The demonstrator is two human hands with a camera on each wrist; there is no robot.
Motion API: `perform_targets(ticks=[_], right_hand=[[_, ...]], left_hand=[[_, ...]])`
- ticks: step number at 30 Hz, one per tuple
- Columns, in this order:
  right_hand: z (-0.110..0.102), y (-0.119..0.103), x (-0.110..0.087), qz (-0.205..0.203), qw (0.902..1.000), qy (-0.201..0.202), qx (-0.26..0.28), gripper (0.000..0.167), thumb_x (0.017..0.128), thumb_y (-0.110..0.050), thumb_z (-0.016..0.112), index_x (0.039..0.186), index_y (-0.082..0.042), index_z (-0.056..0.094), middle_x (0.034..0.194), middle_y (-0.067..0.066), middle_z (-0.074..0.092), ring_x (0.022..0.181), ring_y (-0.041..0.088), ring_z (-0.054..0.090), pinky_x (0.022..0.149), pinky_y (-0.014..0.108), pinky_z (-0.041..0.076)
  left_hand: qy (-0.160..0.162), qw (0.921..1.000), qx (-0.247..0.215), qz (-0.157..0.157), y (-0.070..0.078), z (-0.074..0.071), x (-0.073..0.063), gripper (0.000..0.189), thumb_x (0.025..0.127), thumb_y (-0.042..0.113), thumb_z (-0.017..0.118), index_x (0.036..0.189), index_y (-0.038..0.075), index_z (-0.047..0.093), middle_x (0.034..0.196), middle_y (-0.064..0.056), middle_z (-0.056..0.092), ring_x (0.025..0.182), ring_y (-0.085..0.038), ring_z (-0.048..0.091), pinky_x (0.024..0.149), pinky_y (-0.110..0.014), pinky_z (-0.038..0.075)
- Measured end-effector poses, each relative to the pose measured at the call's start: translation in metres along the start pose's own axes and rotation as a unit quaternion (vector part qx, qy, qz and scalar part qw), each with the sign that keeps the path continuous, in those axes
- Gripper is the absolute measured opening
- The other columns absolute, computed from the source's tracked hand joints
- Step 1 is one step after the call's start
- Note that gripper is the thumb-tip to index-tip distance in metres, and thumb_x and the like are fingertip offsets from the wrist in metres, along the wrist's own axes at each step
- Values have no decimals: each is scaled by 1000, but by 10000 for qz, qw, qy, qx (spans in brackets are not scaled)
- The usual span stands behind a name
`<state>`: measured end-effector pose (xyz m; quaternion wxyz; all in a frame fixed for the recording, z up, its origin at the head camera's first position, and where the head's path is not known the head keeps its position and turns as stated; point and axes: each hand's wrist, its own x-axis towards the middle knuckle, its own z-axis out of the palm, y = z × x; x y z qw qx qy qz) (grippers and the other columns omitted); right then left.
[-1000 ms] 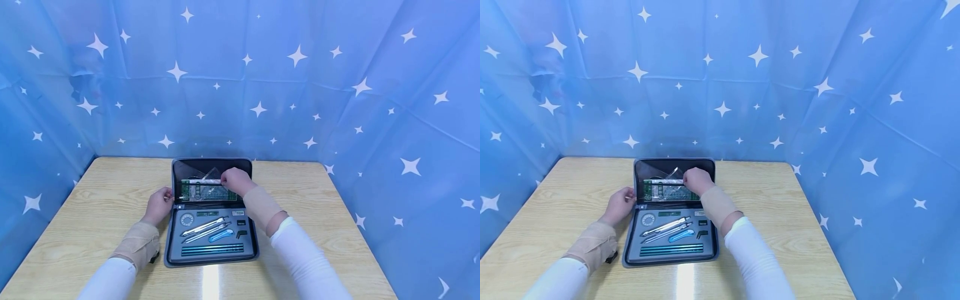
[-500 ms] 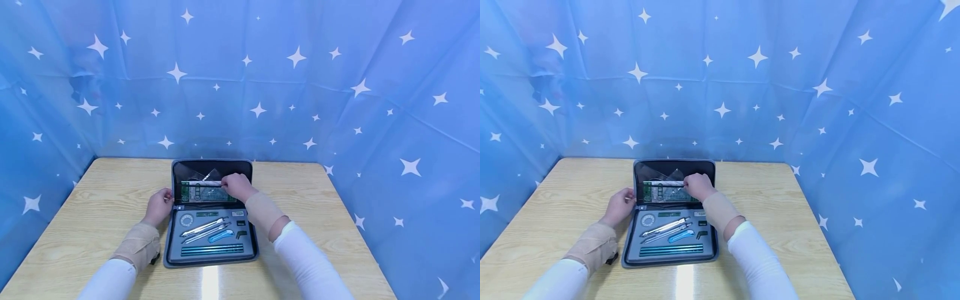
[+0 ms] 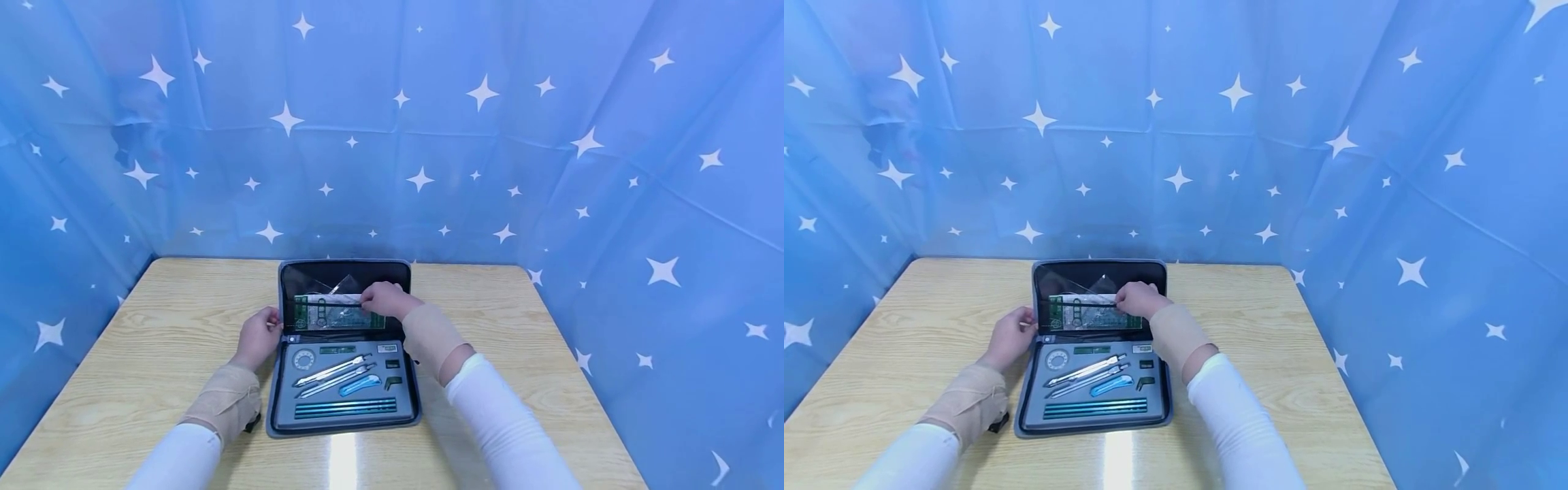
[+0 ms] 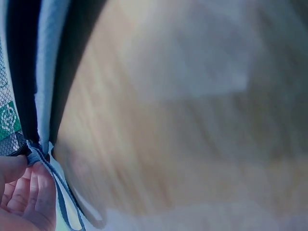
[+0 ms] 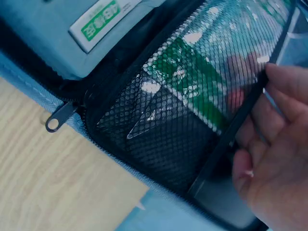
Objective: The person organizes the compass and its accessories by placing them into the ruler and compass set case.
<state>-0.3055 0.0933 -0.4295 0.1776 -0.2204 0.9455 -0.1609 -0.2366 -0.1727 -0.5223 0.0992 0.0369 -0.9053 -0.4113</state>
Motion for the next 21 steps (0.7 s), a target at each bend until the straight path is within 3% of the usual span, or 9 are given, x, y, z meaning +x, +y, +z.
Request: perform_targets(ticks=[2, 4, 7, 10, 13, 17, 21], right_hand=[[1, -2, 0, -215, 9992, 168, -307, 22, 96, -13, 52, 102, -11, 73, 105, 2, 62, 86, 14, 50, 94, 36, 42], [2, -5, 0, -338, 9976, 313, -513, 22, 95, -10, 51, 88, -9, 72, 88, 1, 55, 74, 13, 43, 81, 32, 46], [0, -8, 0, -484, 9954, 397, -727, 31, 95, -6, 48, 65, -10, 55, 69, -1, 34, 63, 14, 30, 66, 27, 38], [-2, -10, -2, -461, 9942, 543, -808, 23, 94, -8, 51, 72, -12, 46, 61, -5, 32, 56, 12, 31, 58, 25, 31], [-4, -10, -2, -384, 9907, 866, -980, 5, 94, -13, 56, 94, -14, 51, 61, -4, 46, 54, 11, 41, 56, 25, 36], [-1, -10, 0, -416, 9830, 1233, -1293, 22, 94, -18, 58, 114, -14, 49, 63, -1, 55, 51, 11, 49, 54, 26, 42], [5, -9, 2, -594, 9653, 1606, -1974, 29, 91, -20, 62, 119, -13, 55, 74, 0, 65, 59, 10, 60, 59, 25, 51]], left_hand=[[2, 10000, 25, 39, -1, -1, 0, 12, 83, -2, 60, 95, -4, 59, 90, -18, 63, 79, -28, 64, 68, -31, 50], [1, 10000, 41, 84, -2, -1, 0, 12, 83, -2, 60, 95, -3, 59, 90, -18, 63, 80, -28, 64, 68, -31, 50], [44, 9999, 66, 112, -3, -1, 0, 12, 83, -2, 60, 95, -3, 59, 89, -18, 63, 79, -27, 63, 68, -31, 49], [91, 9999, 59, 117, -5, -1, 1, 13, 83, -2, 60, 95, -3, 60, 89, -18, 63, 79, -27, 62, 68, -32, 49], [89, 9998, 71, 155, -5, -1, 2, 12, 82, -2, 60, 95, -3, 60, 89, -17, 64, 79, -27, 62, 68, -32, 49], [68, 9998, 63, 196, -6, -1, 2, 12, 83, -1, 60, 95, -3, 59, 88, -17, 64, 78, -27, 63, 67, -31, 49], [50, 9998, 32, 179, -6, 0, 2, 13, 83, -1, 60, 95, -3, 59, 88, -17, 63, 78, -27, 63, 68, -31, 49]])
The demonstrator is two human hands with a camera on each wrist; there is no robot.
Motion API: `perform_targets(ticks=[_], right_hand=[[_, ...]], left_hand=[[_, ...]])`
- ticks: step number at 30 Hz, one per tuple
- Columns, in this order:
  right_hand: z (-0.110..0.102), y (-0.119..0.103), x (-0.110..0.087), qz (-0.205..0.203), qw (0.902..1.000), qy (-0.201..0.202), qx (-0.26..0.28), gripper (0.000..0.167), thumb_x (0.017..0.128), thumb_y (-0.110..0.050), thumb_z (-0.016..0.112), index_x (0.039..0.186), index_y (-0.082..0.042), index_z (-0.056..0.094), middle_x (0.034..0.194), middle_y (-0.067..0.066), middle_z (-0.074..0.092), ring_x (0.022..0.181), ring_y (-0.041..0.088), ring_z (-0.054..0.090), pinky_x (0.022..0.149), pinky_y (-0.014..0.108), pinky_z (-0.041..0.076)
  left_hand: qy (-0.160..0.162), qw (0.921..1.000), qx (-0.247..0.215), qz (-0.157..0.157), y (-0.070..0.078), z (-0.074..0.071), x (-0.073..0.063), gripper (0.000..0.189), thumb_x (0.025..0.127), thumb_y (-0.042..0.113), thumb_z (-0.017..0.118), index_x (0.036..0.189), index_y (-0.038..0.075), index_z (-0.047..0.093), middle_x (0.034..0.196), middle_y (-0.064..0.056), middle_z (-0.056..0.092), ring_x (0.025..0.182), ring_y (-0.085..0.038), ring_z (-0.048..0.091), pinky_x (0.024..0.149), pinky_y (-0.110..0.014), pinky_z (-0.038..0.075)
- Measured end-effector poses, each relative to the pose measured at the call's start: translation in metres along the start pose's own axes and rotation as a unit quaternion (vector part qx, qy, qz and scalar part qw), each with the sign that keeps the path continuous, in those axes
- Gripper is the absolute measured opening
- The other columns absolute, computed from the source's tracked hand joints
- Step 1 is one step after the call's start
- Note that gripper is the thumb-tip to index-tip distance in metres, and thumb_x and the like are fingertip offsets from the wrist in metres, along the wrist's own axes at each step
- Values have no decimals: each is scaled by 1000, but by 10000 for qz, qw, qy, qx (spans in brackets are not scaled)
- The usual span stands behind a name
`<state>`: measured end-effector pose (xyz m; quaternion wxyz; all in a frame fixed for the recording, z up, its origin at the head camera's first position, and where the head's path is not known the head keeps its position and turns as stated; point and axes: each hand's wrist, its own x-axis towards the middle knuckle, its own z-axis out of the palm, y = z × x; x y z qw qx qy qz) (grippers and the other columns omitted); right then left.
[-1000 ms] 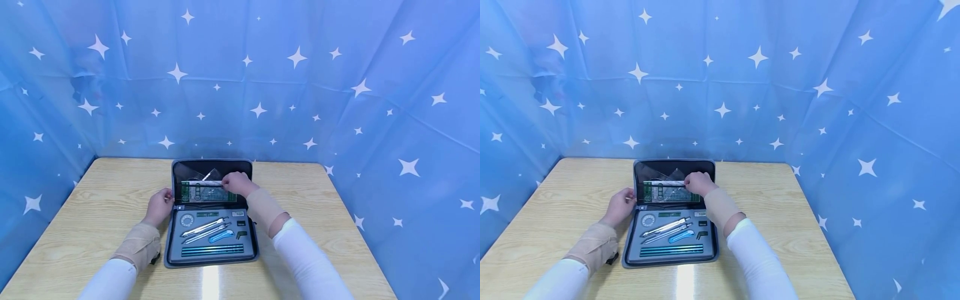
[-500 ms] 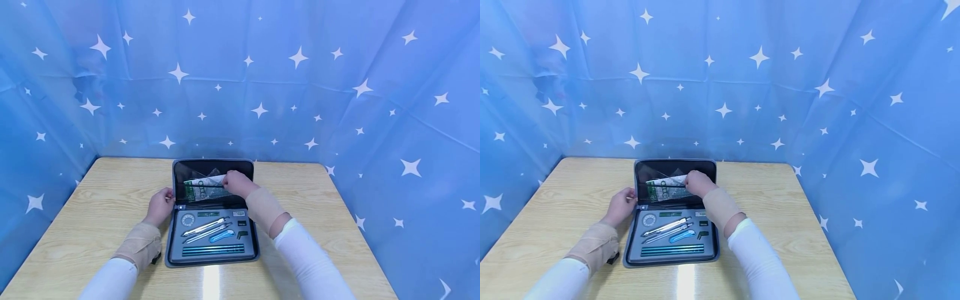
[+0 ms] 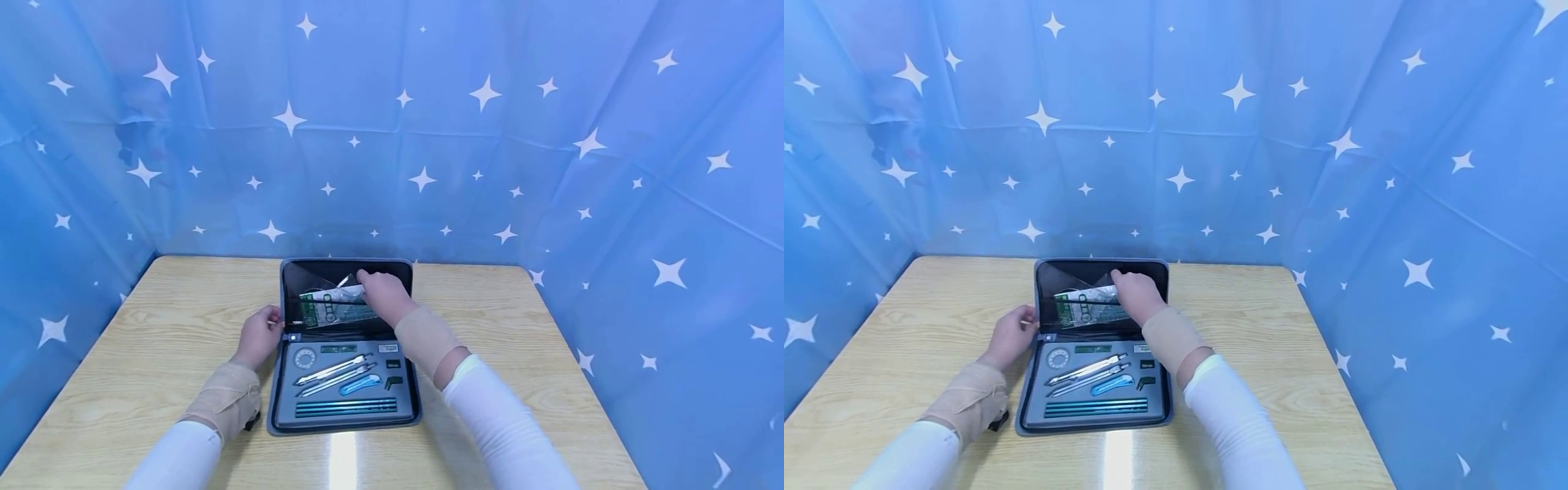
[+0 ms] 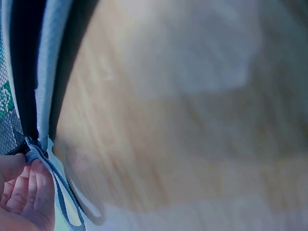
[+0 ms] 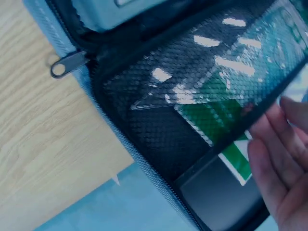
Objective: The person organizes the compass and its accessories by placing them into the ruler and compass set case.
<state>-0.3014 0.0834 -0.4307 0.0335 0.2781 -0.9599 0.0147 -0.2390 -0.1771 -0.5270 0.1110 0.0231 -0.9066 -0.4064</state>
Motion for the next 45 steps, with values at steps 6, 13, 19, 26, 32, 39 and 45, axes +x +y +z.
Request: perform_targets(ticks=[6, 13, 19, 26, 32, 39, 45], right_hand=[[7, 0, 2, -28, 9942, 194, -1059, 22, 91, -21, 63, 111, -14, 68, 98, 2, 66, 84, 16, 63, 70, 31, 55], [13, 9, 3, 589, 9977, 212, -250, 18, 95, -21, 57, 108, -12, 65, 104, 5, 56, 75, 12, 58, 65, 27, 53], [16, 6, 4, 764, 9955, 544, -133, 25, 94, -14, 56, 119, -9, 57, 101, 6, 64, 67, 11, 60, 59, 26, 52], [23, -11, 10, 660, 9958, 559, -291, 30, 92, -10, 57, 122, -11, 55, 85, 4, 67, 61, 14, 61, 52, 29, 51], [22, -24, 18, 622, 9940, 670, 608, 16, 94, -20, 56, 101, -12, 68, 93, 2, 63, 77, 13, 60, 69, 29, 53], [17, -39, 24, 407, 9939, 503, 895, 18, 93, -26, 60, 102, -17, 72, 98, -4, 67, 86, 10, 63, 79, 27, 52], [7, -41, 24, 343, 9974, 231, 581, 19, 93, -24, 59, 82, -19, 74, 74, -5, 66, 67, 10, 54, 74, 30, 46]], left_hand=[[-21, 10000, -23, 12, 1, 0, -1, 12, 83, -1, 61, 95, -3, 59, 88, -17, 63, 78, -27, 63, 69, -32, 50], [-54, 10000, -50, 66, 3, -1, -2, 11, 82, -2, 60, 93, -4, 59, 88, -18, 63, 77, -27, 62, 68, -31, 50], [-21, 10000, 5, 2, 0, -2, -1, 12, 83, -2, 60, 94, -3, 59, 88, -17, 63, 77, -26, 62, 67, -29, 49], [-37, 10000, -57, -5, -2, 0, -1, 13, 82, -2, 60, 96, -4, 59, 88, -17, 63, 77, -25, 62, 67, -28, 49], [-3, 10000, -78, 50, 0, -1, -3, 11, 82, -3, 60, 93, -4, 59, 87, -18, 64, 75, -26, 62, 65, -28, 48], [74, 10000, -24, 38, -1, 0, -4, 11, 81, -3, 61, 92, -4, 59, 86, -17, 63, 75, -26, 62, 65, -28, 49], [147, 9998, 86, 71, 0, 1, -4, 10, 81, -3, 61, 90, -3, 59, 85, -17, 64, 72, -25, 60, 64, -30, 48]])
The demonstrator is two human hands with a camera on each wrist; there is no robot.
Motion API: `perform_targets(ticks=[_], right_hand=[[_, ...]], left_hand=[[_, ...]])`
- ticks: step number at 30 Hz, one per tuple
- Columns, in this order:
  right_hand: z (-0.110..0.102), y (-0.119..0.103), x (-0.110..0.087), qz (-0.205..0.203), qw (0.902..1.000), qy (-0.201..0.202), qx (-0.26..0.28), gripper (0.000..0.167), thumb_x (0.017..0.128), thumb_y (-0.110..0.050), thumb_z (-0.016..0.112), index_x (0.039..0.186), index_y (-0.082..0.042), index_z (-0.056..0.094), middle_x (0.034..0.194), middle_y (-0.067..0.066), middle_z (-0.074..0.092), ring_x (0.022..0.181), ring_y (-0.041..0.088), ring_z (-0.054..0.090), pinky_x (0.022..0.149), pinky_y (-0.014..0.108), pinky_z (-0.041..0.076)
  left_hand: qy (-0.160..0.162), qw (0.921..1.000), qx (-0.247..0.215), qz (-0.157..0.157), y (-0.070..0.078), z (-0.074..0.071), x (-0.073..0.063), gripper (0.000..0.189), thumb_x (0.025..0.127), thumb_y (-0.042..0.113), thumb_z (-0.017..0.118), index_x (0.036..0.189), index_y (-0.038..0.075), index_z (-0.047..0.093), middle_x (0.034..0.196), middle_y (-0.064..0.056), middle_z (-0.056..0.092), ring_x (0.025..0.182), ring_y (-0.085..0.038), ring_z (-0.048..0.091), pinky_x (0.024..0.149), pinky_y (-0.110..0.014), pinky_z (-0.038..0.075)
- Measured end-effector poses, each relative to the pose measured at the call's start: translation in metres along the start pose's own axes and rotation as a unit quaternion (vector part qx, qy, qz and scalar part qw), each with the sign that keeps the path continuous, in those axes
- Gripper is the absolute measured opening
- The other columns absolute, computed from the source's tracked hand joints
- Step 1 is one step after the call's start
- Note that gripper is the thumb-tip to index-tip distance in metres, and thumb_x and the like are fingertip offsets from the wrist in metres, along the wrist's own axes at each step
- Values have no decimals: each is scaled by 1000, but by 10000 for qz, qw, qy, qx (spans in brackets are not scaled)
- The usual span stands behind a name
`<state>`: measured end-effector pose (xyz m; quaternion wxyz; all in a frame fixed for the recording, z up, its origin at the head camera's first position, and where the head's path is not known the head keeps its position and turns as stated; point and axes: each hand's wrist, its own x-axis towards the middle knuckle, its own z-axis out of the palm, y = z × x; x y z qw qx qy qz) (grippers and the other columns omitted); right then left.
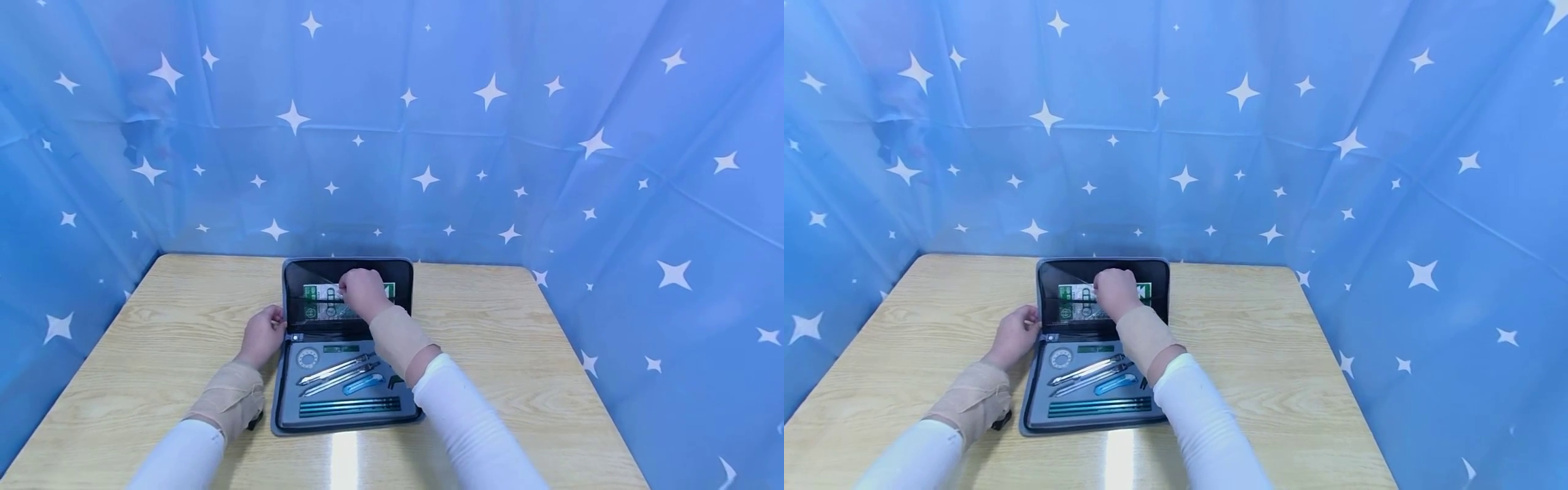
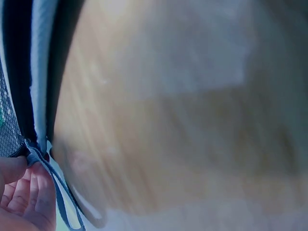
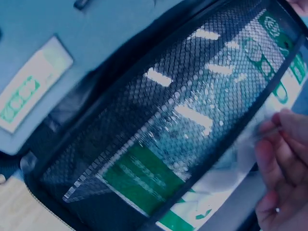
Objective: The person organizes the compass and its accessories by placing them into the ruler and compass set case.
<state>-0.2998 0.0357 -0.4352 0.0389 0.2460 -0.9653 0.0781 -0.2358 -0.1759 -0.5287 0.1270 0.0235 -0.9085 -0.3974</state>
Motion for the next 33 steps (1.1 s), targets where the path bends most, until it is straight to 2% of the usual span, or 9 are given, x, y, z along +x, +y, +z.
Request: perform_targets(ticks=[2, 5, 8, 13, 16, 20, 24, 29, 33], right_hand=[[-3, -1, 0, -17, 9999, -138, 5, 24, 94, -23, 58, 74, -19, 71, 63, -6, 59, 59, 9, 47, 68, 29, 43], [-5, -2, -1, 4, 9996, -257, -102, 27, 94, -22, 57, 71, -18, 70, 59, -5, 56, 55, 8, 44, 62, 27, 44], [-5, -2, -3, 3, 9998, -154, -152, 22, 93, -22, 58, 78, -19, 74, 70, -7, 66, 61, 7, 54, 64, 27, 50], [-4, 1, -3, 109, 9997, -89, 185, 16, 93, -23, 60, 97, -21, 75, 99, -7, 71, 86, 8, 64, 79, 28, 53], [-2, 3, -2, 313, 9985, -91, 442, 17, 92, -26, 61, 101, -20, 74, 104, -6, 71, 94, 9, 64, 84, 28, 52], [-2, 4, 0, 422, 9968, -99, 664, 18, 92, -27, 61, 101, -20, 74, 104, -6, 71, 95, 10, 64, 84, 28, 52], [-7, 10, 2, 331, 9942, -417, 932, 18, 93, -27, 60, 101, -19, 74, 103, -5, 70, 93, 11, 64, 82, 28, 52], [-19, 28, -1, 357, 9842, -1102, 1338, 18, 93, -21, 60, 105, -16, 72, 110, -2, 68, 98, 13, 62, 84, 29, 51], [-26, 41, -9, 434, 9813, -1500, 1124, 18, 93, -18, 59, 106, -17, 73, 114, -1, 67, 103, 13, 61, 88, 31, 50]], left_hand=[[5, 10000, 43, -54, 0, 0, 1, 10, 81, -2, 61, 91, -3, 59, 85, -17, 64, 73, -26, 60, 65, -31, 47], [-41, 10000, 60, -58, 1, -1, 2, 10, 82, -2, 61, 91, -3, 59, 86, -18, 64, 74, -26, 60, 66, -33, 47], [-48, 10000, 68, -22, 2, -2, 2, 10, 81, -2, 61, 91, -3, 59, 87, -17, 64, 74, -26, 59, 67, -33, 47], [13, 9999, 101, 35, 3, -3, 3, 9, 80, -2, 61, 89, -2, 59, 85, -16, 64, 73, -24, 60, 67, -33, 46], [-38, 9999, 143, 31, 2, -2, 3, 9, 81, -1, 62, 89, -1, 59, 86, -15, 64, 73, -24, 60, 67, -32, 45], [-109, 9998, 166, -71, 0, -2, 4, 9, 81, 1, 61, 90, -1, 60, 87, -15, 64, 74, -24, 58, 67, -31, 44], [-140, 9997, 136, -163, 0, -2, 3, 9, 82, 1, 61, 91, -1, 60, 87, -15, 63, 75, -24, 58, 67, -31, 44], [-134, 9997, 129, -188, 1, -2, 3, 9, 82, 1, 62, 91, 0, 60, 87, -14, 64, 75, -22, 58, 67, -29, 44], [-128, 9998, 103, -139, 2, -4, 2, 9, 82, 1, 61, 90, 0, 59, 87, -15, 64, 74, -22, 58, 67, -29, 44]])
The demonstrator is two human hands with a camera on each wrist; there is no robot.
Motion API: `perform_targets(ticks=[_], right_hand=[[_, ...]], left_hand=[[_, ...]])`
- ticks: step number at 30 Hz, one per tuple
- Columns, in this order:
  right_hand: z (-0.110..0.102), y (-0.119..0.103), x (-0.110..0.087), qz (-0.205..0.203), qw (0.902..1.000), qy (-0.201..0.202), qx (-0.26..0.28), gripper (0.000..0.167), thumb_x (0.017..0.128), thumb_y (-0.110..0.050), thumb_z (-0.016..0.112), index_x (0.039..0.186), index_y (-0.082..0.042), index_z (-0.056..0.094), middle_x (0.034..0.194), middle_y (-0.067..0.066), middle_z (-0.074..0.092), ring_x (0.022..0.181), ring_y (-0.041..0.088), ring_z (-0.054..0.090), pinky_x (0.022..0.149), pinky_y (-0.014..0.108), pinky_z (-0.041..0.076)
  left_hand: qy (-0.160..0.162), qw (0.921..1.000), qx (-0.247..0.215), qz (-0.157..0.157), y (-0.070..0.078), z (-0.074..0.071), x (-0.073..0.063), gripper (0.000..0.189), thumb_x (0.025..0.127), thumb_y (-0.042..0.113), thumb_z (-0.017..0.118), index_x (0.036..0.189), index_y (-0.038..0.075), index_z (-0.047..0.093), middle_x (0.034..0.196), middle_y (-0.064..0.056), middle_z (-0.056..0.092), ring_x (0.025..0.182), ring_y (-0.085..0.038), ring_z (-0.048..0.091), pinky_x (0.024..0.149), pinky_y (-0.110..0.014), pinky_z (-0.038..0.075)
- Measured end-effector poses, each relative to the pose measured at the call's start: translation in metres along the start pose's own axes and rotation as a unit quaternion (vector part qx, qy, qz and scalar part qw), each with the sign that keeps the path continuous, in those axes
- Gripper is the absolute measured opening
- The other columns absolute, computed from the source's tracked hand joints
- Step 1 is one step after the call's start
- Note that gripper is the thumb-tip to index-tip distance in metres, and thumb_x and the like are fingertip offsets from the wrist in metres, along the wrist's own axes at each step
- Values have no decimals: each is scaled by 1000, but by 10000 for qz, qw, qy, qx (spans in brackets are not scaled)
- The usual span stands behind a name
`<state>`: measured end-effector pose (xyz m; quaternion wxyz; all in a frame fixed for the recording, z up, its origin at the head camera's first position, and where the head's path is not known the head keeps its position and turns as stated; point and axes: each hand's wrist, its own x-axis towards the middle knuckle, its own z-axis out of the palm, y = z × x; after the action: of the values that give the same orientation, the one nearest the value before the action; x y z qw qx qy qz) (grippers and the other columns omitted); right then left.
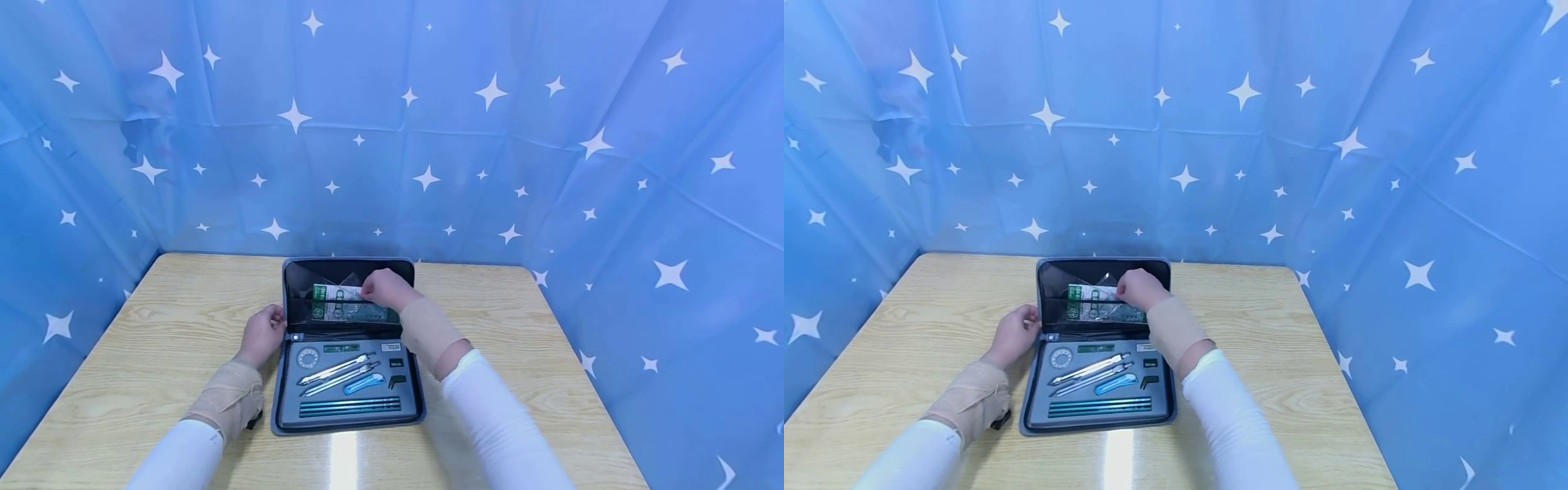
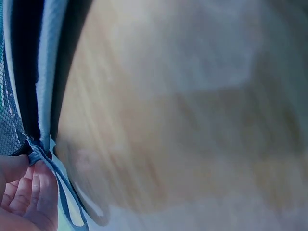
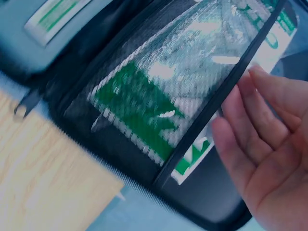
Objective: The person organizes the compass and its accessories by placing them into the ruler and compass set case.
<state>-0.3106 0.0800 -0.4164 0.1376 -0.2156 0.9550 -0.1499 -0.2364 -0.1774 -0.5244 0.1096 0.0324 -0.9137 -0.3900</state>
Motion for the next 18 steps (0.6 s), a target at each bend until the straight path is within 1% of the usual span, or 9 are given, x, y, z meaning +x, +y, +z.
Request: perform_targets(ticks=[4, 6, 10, 13, 15, 18], right_hand=[[-2, 3, -6, -78, 9997, -109, -199, 18, 93, -15, 60, 106, -17, 72, 114, -1, 67, 103, 13, 60, 90, 31, 50], [0, 1, -7, -173, 9994, -83, -297, 18, 92, -15, 60, 105, -16, 72, 112, -1, 67, 100, 13, 60, 89, 32, 50], [4, -1, -8, -259, 9977, 124, -615, 15, 93, -18, 60, 98, -16, 74, 104, -3, 68, 87, 10, 58, 84, 30, 51], [6, -2, -8, -258, 9959, 303, -818, 15, 93, -19, 59, 92, -16, 74, 93, -3, 67, 78, 10, 54, 79, 29, 50], [6, -2, -8, -262, 9949, 359, -907, 13, 92, -20, 61, 90, -16, 73, 90, -4, 66, 77, 10, 54, 77, 29, 49], [8, 0, -9, -318, 9945, 398, -915, 11, 91, -19, 62, 91, -15, 73, 92, -3, 68, 81, 11, 58, 79, 29, 50]], left_hand=[[7, 10000, -12, 26, 0, -1, 0, 9, 82, 1, 61, 90, -1, 59, 87, -16, 64, 74, -23, 58, 66, -30, 43], [11, 10000, -22, 12, -1, -1, 0, 9, 82, 0, 61, 90, 0, 59, 87, -15, 63, 73, -22, 57, 66, -29, 43], [8, 10000, -54, 26, -1, 0, 0, 9, 82, 0, 61, 91, -1, 59, 87, -15, 63, 73, -22, 58, 66, -29, 44], [7, 10000, -49, 61, -1, 1, 1, 9, 82, 0, 61, 91, -1, 59, 87, -15, 63, 74, -22, 58, 66, -29, 44], [-2, 10000, -52, 60, -1, 1, 1, 9, 82, 0, 61, 91, -1, 59, 87, -15, 63, 74, -22, 58, 66, -29, 44], [-23, 10000, -41, 32, -1, 0, 0, 9, 82, 0, 61, 91, -1, 59, 87, -15, 62, 74, -23, 58, 66, -29, 44]])
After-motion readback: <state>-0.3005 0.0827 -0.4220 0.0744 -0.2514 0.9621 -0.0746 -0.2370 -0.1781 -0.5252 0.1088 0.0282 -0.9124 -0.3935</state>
